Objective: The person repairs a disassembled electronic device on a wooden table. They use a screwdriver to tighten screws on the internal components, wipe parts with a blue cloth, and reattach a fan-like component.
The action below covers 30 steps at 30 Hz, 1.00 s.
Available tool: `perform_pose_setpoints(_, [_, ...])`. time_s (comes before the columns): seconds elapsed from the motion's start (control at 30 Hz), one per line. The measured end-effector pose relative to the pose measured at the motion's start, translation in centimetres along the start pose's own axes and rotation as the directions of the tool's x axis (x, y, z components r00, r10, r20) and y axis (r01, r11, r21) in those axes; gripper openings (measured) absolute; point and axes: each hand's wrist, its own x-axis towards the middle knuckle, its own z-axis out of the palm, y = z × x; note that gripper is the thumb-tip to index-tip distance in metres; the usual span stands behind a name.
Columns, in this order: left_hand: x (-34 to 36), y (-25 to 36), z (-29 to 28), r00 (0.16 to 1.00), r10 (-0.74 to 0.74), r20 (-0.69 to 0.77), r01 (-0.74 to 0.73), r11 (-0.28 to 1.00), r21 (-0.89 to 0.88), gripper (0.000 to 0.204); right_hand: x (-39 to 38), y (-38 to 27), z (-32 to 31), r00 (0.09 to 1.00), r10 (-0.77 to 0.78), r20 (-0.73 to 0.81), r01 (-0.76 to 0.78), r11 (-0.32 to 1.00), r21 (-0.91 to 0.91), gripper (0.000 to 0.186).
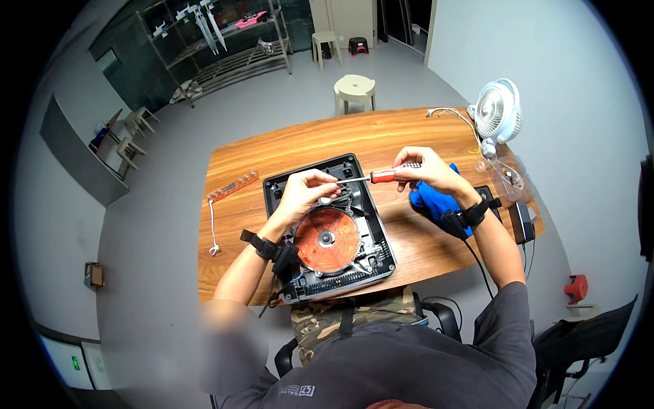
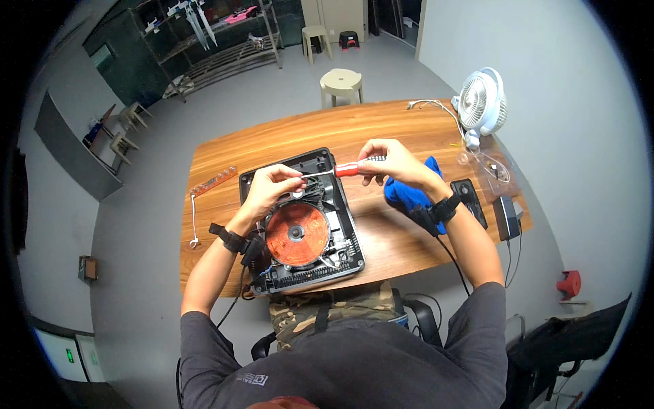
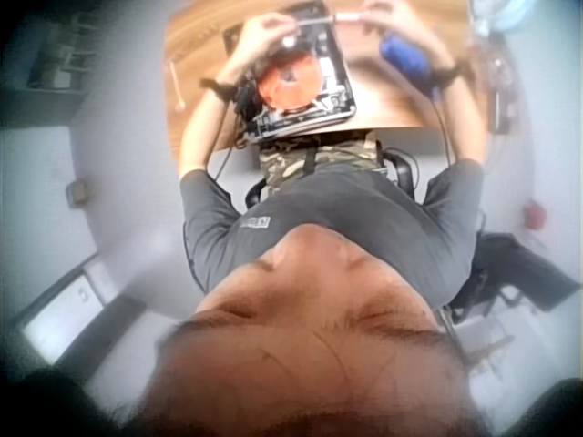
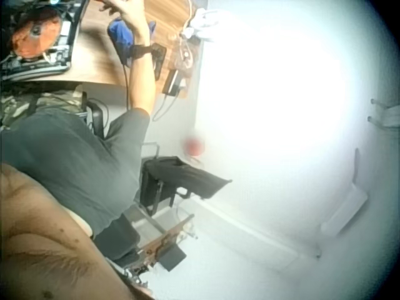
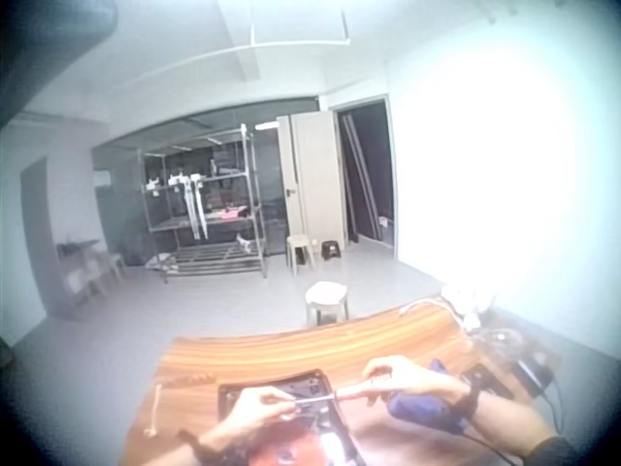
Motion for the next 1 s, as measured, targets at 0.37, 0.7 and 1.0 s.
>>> perform_pose_setpoints(0.37, [0.9,0.4,0.5,0.998,0.063,-0.017,-0.058,0.977,0.206,0.02,-0.3,-0.7,-0.3,0.999,-0.011,0.032,0.007,0.992,0.129,0.029])
perform_pose_setpoints(0.7, [0.7,0.0,1.2,0.98,0.167,0.109,-0.199,0.87,0.452,0.039,0.0,-1.1,0.1,0.997,-0.012,-0.081,0.025,0.988,0.155,0.027])
perform_pose_setpoints(1.0, [2.2,-3.6,-1.5,0.952,0.204,0.23,-0.296,0.41,0.863,0.036,0.5,-1.2,-0.9,0.97,-0.112,-0.215,0.104,0.993,-0.049,0.027])
